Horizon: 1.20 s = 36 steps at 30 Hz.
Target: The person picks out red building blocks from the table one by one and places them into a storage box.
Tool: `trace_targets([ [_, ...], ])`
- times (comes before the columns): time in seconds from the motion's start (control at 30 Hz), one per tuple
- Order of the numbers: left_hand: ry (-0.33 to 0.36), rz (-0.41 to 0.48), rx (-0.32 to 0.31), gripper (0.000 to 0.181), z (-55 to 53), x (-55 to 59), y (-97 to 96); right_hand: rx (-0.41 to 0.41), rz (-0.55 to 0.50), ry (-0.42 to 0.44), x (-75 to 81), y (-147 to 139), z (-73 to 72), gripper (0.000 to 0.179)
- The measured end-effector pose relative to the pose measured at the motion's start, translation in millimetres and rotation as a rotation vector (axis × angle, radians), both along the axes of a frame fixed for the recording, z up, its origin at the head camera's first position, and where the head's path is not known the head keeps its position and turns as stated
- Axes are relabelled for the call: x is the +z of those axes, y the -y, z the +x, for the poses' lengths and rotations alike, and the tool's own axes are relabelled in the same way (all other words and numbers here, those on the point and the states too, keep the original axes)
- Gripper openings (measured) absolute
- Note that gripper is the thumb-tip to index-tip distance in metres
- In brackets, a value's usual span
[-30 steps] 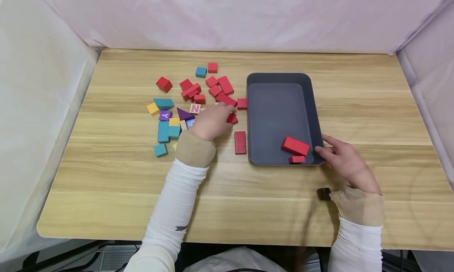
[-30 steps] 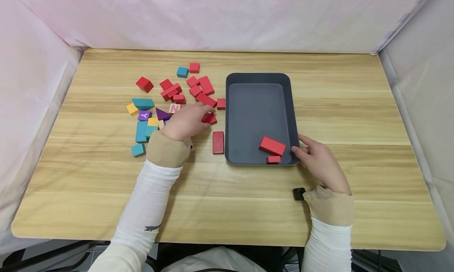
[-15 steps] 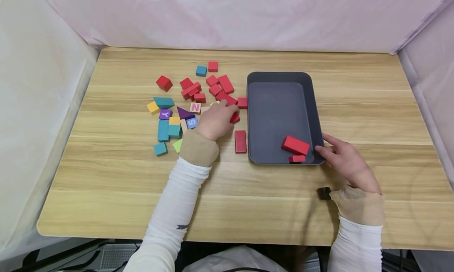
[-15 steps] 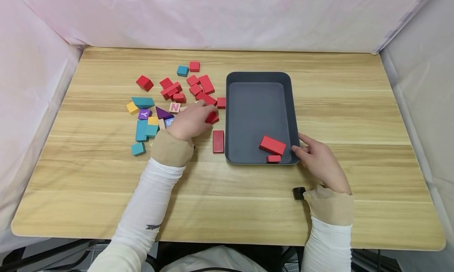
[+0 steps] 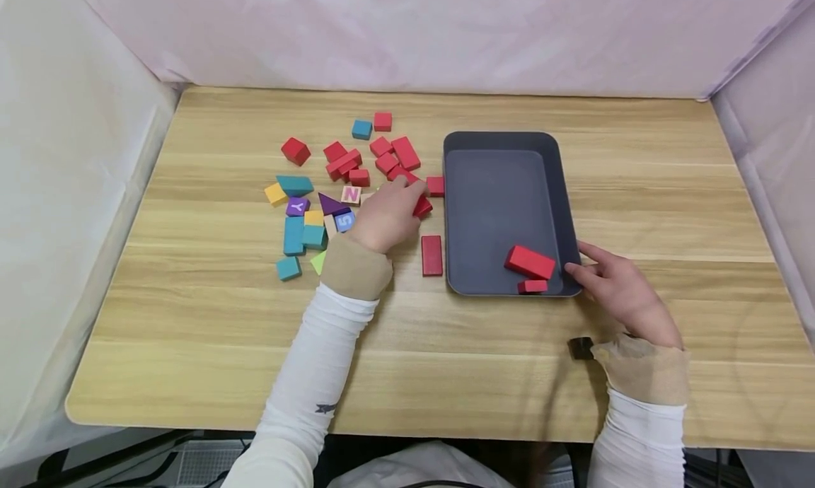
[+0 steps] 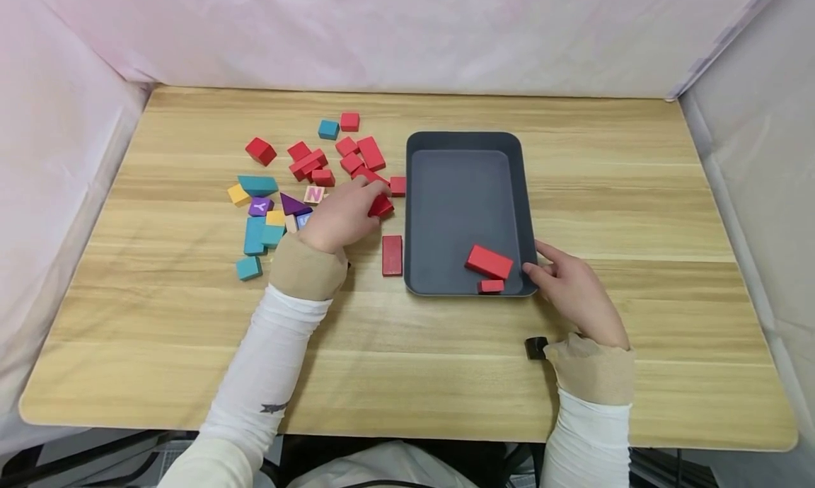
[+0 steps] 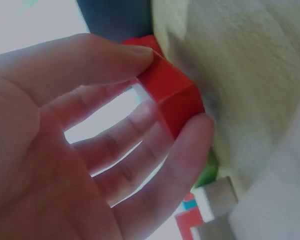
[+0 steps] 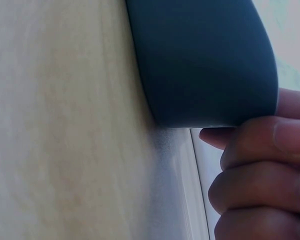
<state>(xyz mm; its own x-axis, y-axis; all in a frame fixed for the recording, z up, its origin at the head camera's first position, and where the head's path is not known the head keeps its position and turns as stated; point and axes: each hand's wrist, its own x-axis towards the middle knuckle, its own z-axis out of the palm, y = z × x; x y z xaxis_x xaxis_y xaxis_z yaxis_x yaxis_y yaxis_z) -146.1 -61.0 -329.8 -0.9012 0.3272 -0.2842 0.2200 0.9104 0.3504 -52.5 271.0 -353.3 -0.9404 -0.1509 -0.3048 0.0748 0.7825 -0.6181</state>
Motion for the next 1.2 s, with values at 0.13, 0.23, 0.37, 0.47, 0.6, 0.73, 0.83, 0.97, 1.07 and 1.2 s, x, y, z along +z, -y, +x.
trace_targets([
  [0.13,-0.018,0.021,-0.025,0.054,4.1,4.3,-2.5,0.001,0.007,-0.014,-0.6,0.3,1.7,0.058],
  [0.23,-0.028,0.06,-0.048,0.053,10.3,9.7,-6.1,0.0,0.002,-0.012,-1.0,1.8,3.0,0.057],
  [0.37,-0.054,0.092,-0.117,0.053,21.1,17.5,-13.2,0.01,-0.01,-0.033,-5.7,3.8,2.7,0.056],
  [0.47,-0.096,0.072,-0.201,0.053,28.0,22.2,-21.4,0.02,-0.02,-0.054,-8.4,4.7,1.2,0.055],
  [0.6,-0.127,0.052,-0.32,0.048,34.4,25.5,-33.7,0.018,-0.034,-0.049,-7.2,5.6,0.0,0.055],
  [0.73,-0.106,0.051,-0.407,0.045,40.5,27.7,-43.4,0.012,-0.034,-0.031,-5.4,4.8,-0.6,0.057],
  [0.83,-0.096,0.044,-0.447,0.046,45.2,28.1,-50.3,0.005,-0.04,-0.031,-5.0,3.7,-1.0,0.057],
  [0.97,-0.101,0.042,-0.502,0.046,51.6,24.4,-60.0,-0.006,-0.043,-0.041,-5.3,2.5,-0.9,0.055],
  [1.07,-0.11,0.037,-0.534,0.043,55.6,20.5,-65.4,-0.008,-0.038,-0.034,-4.7,1.4,-0.4,0.056],
  [1.2,-0.124,0.025,-0.537,0.043,58.3,16.7,-69.7,-0.01,-0.033,-0.023,-3.8,0.0,0.3,0.057],
])
